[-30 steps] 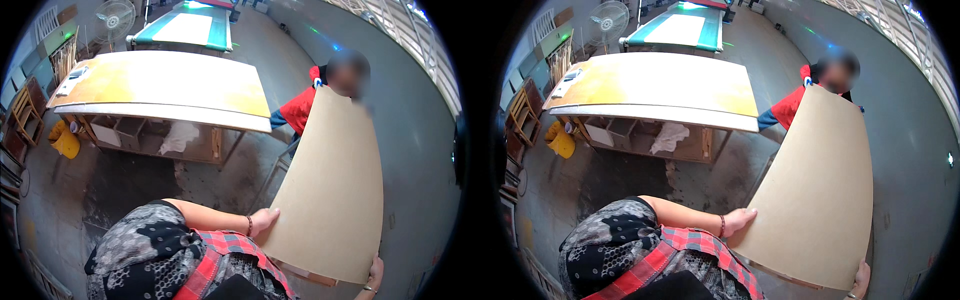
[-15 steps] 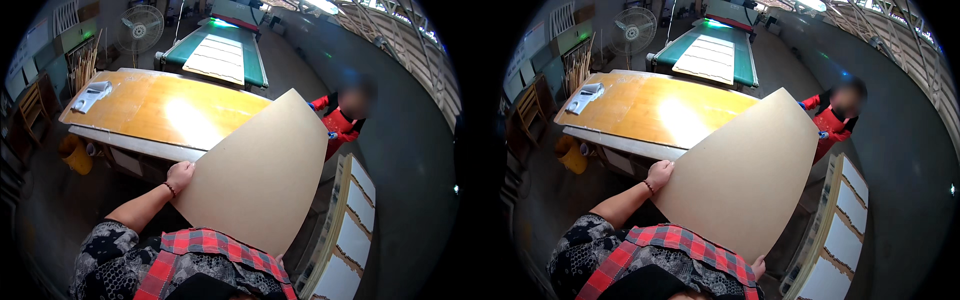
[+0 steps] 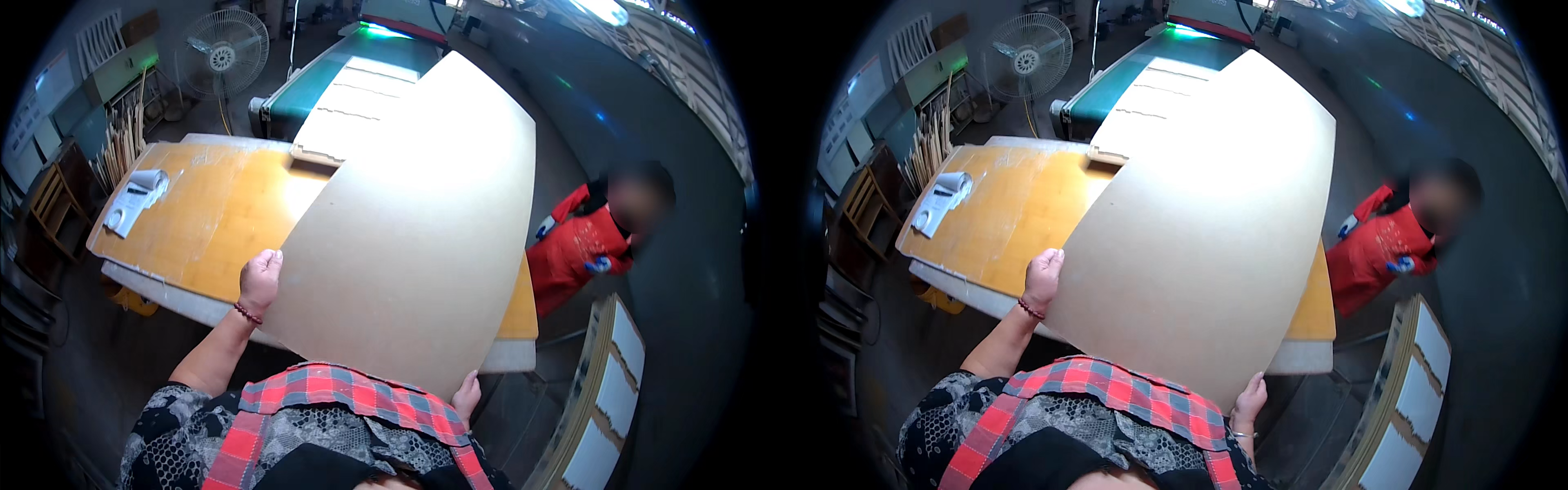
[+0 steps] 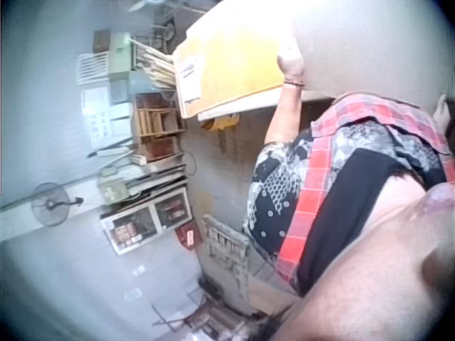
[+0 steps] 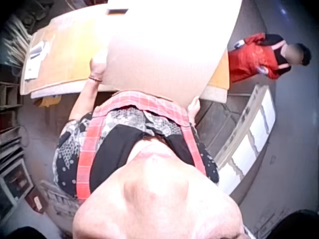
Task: The person repeatedly picks up large rectangular panels from a workbench and stacks them onto a wooden pallet. The person handles the panels one at a time, flipping them over and placing them in a neat pile. A coworker is visible in the background assisting with the process.
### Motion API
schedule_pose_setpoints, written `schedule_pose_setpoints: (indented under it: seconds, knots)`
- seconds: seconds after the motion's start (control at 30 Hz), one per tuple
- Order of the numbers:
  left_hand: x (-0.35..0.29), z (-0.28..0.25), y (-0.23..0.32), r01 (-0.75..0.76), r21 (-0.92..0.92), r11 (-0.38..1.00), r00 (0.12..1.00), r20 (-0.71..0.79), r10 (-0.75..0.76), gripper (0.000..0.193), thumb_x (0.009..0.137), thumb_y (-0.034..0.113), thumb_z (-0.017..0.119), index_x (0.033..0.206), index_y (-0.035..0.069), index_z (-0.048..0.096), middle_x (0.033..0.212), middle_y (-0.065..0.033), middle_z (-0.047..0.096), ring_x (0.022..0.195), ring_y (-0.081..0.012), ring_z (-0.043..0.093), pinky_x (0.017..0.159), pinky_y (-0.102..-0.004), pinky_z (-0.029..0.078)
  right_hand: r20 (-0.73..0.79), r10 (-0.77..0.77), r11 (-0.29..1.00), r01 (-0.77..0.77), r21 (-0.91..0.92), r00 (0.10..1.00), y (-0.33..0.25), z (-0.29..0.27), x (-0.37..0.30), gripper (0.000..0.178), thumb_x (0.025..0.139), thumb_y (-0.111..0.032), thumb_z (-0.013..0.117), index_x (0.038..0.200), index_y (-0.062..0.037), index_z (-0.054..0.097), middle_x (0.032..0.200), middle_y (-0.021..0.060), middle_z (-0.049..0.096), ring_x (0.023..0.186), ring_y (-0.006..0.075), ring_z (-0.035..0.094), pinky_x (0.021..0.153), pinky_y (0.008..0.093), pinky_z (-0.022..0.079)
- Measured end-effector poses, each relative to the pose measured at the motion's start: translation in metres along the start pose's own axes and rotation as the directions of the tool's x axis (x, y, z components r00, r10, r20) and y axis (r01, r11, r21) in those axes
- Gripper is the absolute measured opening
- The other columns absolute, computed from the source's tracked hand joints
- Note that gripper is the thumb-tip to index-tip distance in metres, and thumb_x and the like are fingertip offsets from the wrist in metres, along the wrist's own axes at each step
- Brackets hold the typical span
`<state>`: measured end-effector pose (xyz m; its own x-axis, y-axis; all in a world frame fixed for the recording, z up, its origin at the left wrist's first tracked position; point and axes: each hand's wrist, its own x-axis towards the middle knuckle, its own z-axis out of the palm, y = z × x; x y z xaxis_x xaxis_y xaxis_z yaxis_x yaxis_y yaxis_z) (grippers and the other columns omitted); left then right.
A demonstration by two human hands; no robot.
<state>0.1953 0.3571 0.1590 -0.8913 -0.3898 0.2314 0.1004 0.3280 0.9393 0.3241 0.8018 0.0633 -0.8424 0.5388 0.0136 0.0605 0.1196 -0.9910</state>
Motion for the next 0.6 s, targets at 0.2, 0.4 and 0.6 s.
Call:
schedule_pose_setpoints:
  seconds: [0.2,0.4,0.6]
  knots:
    - [0.171,0.044,-0.033,0.066,0.149,0.987,0.990,-0.134,-0.046,0.032,0.087,0.028,0.051,0.071,0.000,0.055,0.057,-0.0128,0.052,0.052,-0.0224,0.049,0.052,-0.0355,0.040,0.147,-0.011,0.985,-0.015,0.173,0.989,-0.052,0.138,0.207,0.042,0.097,-0.032,0.038,0.086,0.0039,0.057,0.081,0.0041,0.060,0.073,0.0095,0.052,0.065,0.0252,0.044]
    - [0.328,0.077,-0.082,0.213,0.217,0.953,0.952,-0.266,-0.153,0.036,0.083,0.035,0.051,0.075,0.000,0.059,0.070,-0.0173,0.060,0.065,-0.0313,0.058,0.060,-0.0392,0.044,0.269,-0.087,0.996,0.081,0.032,0.959,-0.056,0.282,0.379,0.041,0.095,-0.031,0.043,0.076,0.0041,0.054,0.068,-0.0009,0.051,0.062,0.0081,0.042,0.057,0.0258,0.039]
    - [0.411,0.081,-0.135,0.370,0.531,0.762,0.925,-0.283,-0.252,0.035,0.082,0.033,0.048,0.083,0.001,0.063,0.086,-0.0211,0.063,0.081,-0.0372,0.060,0.074,-0.0422,0.047,0.334,-0.025,0.946,0.130,-0.297,0.942,-0.051,0.376,0.436,0.039,0.090,-0.030,0.049,0.073,0.0044,0.058,0.064,0.0080,0.057,0.059,0.0194,0.050,0.062,0.0348,0.043]
